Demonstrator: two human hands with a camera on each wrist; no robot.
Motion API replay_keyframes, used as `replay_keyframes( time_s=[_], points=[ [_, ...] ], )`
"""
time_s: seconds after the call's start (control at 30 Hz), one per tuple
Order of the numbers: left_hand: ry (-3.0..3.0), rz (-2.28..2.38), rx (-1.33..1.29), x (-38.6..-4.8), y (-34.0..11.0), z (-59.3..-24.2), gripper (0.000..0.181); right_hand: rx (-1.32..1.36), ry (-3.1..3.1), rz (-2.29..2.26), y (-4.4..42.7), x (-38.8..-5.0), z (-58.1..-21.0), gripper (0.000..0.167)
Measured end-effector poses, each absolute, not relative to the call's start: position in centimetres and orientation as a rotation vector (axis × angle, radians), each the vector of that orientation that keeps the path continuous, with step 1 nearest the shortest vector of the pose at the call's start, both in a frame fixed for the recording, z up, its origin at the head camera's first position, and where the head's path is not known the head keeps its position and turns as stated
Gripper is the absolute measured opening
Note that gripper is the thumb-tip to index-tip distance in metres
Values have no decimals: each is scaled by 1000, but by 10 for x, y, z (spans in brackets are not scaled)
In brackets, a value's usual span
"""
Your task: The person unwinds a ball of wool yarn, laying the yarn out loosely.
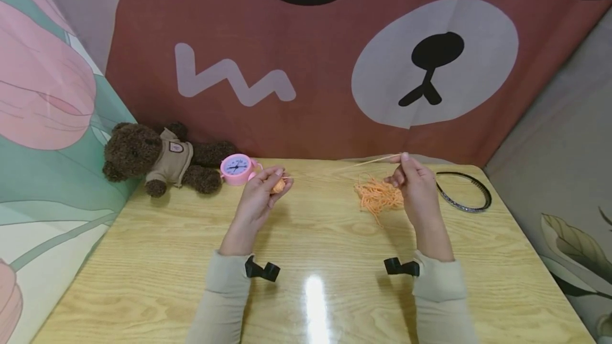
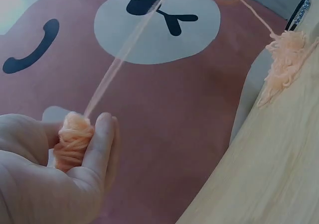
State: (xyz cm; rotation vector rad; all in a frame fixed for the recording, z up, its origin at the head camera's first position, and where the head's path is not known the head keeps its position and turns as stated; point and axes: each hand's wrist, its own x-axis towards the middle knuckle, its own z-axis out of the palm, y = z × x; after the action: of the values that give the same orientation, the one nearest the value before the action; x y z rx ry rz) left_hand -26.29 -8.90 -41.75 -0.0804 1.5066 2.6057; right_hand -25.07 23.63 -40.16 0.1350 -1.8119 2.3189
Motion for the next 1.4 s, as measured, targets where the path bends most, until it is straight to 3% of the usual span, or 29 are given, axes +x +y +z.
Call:
replay_keyframes(
  time_s=[0.57, 1.13, 1.4],
  points=[
    [1567, 2696, -173, -269, -108, -420, 8, -80, -1131, 2516, 295, -241, -397, 31],
    [1513, 2796, -304, -272, -114, -419, 4, -125, -965, 2543, 306, -240, -400, 32],
    [1105, 3059, -398, -273, -124, -418, 17, -151, -880, 2558, 313, -237, -399, 31]
  ],
)
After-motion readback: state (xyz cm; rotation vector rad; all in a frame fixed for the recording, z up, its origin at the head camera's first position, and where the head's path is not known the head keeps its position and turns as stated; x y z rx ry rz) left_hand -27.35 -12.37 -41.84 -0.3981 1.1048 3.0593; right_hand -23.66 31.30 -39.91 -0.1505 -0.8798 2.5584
